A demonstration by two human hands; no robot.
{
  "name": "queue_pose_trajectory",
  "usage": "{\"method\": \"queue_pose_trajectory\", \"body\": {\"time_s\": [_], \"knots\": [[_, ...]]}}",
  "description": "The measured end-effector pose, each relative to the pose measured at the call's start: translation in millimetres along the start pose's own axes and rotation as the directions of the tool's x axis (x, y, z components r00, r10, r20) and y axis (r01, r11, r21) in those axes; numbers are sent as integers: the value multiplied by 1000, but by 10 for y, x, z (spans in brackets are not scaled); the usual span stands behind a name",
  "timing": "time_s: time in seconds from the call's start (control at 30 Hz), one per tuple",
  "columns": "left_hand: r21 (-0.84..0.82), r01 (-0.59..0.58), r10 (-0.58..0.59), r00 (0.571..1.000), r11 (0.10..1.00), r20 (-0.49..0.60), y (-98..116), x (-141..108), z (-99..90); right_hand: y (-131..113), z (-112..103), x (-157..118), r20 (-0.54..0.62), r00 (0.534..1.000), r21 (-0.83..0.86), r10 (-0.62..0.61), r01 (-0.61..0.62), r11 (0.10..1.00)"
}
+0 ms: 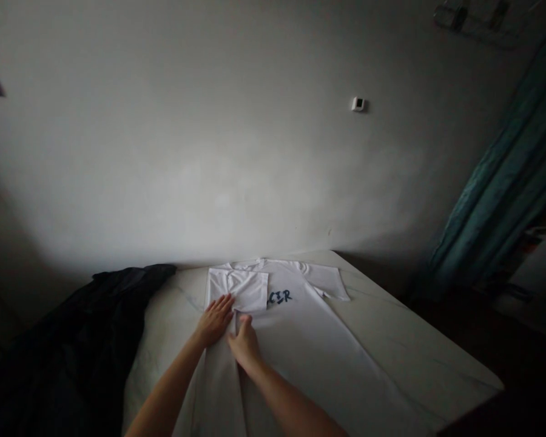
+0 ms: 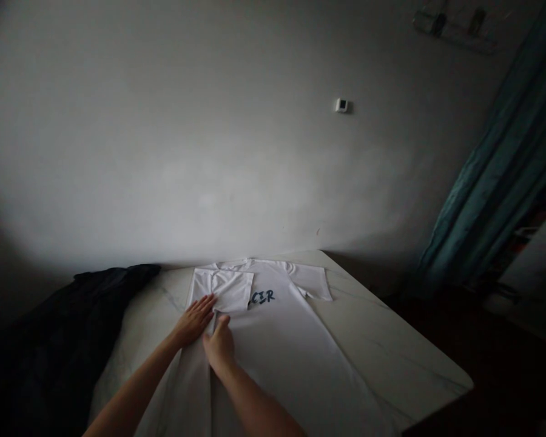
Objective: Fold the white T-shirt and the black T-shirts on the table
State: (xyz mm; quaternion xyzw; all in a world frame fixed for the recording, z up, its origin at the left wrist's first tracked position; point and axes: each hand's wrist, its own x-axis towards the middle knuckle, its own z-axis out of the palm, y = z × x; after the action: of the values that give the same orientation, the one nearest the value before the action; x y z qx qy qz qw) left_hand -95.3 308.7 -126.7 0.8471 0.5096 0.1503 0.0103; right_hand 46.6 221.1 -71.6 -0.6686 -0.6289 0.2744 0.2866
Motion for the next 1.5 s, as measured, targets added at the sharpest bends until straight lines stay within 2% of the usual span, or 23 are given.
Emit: {"method": "queue_pose_trajectory", "body": {"time_s": [0.17, 0.27, 0.37, 0.47, 0.57, 0.63, 0.7, 0.73, 0.8, 0.93, 0.97, 1.07, 1.1, 1.13, 1.17, 1.2, 1.3, 1.33, 1.37, 1.43, 1.47, 1.5], "knots": [[67, 30, -30, 1000, 997, 3, 58, 10, -33, 267, 31, -614, 47, 993, 135, -104, 97, 986], [100, 84, -85, 996, 991, 4, 151, -8, -37, 371, -61, -907, 153, 977, 202, -150, 118, 972], [122, 132, -133, 991, 984, 1, 295, -111, -6, 437, -218, -1072, 270, 950, 208, -154, 99, 973], [132, 141, -142, 990, 981, 0, 440, -280, 31, 461, -390, -1125, 357, 923, 110, -146, 114, 987], [137, 135, -136, 991, 981, -4, 527, -444, 32, 411, -510, -1102, 424, 888, -120, -178, 250, 961], [140, 128, -127, 992, 982, -18, 543, -519, 3, 330, -516, -1046, 368, 900, -258, -233, 339, 905], [145, 101, -100, 995, 984, -15, 526, -556, -47, 231, -452, -952, 256, 895, -320, -364, 434, 842], [146, 78, -80, 997, 986, 5, 505, -560, -79, 187, -399, -895, 218, 867, -328, -447, 497, 804], [138, 27, -37, 997, 990, 75, 440, -543, -153, 133, -284, -779, 218, 775, -311, -593, 631, 711], [104, -61, 41, 981, 993, 187, 268, -472, -299, 226, -180, -695, 363, 617, -174, -698, 781, 599], [98, -79, 58, 978, 992, 200, 233, -459, -325, 283, -195, -727, 418, 552, -109, -721, 818, 564], [87, -116, 95, 972, 989, 215, 181, -450, -349, 477, -291, -936, 536, 313, 120, -784, 891, 438], [87, -124, 103, 971, 989, 216, 179, -454, -337, 537, -323, -1022, 554, 254, 188, -793, 890, 416], [86, -131, 110, 970, 988, 214, 179, -457, -313, 588, -350, -1102, 567, 225, 242, -792, 874, 422], [84, -139, 119, 971, 987, 208, 179, -457, -279, 625, -370, -1163, 580, 224, 283, -783, 847, 451], [79, -142, 125, 974, 987, 191, 176, -451, -237, 646, -384, -1197, 587, 248, 304, -770, 815, 494], [63, -119, 113, 989, 991, 100, 135, -377, -90, 587, -407, -1069, 567, 374, 288, -734, 745, 602], [62, -107, 102, 992, 992, 74, 108, -333, -47, 531, -411, -947, 534, 425, 263, -731, 738, 621], [65, -95, 92, 994, 993, 57, 75, -281, -11, 463, -414, -790, 475, 495, 223, -727, 732, 644], [82, -85, 81, 996, 993, 48, -9, -156, 33, 313, -407, -411, 286, 665, 111, -690, 693, 713], [94, -80, 76, 996, 992, 47, -60, -85, 42, 242, -394, -205, 180, 726, 55, -664, 666, 744], [109, -72, 67, 997, 991, 47, -117, -8, 45, 176, -372, 1, 94, 758, 8, -646, 648, 762]]}}
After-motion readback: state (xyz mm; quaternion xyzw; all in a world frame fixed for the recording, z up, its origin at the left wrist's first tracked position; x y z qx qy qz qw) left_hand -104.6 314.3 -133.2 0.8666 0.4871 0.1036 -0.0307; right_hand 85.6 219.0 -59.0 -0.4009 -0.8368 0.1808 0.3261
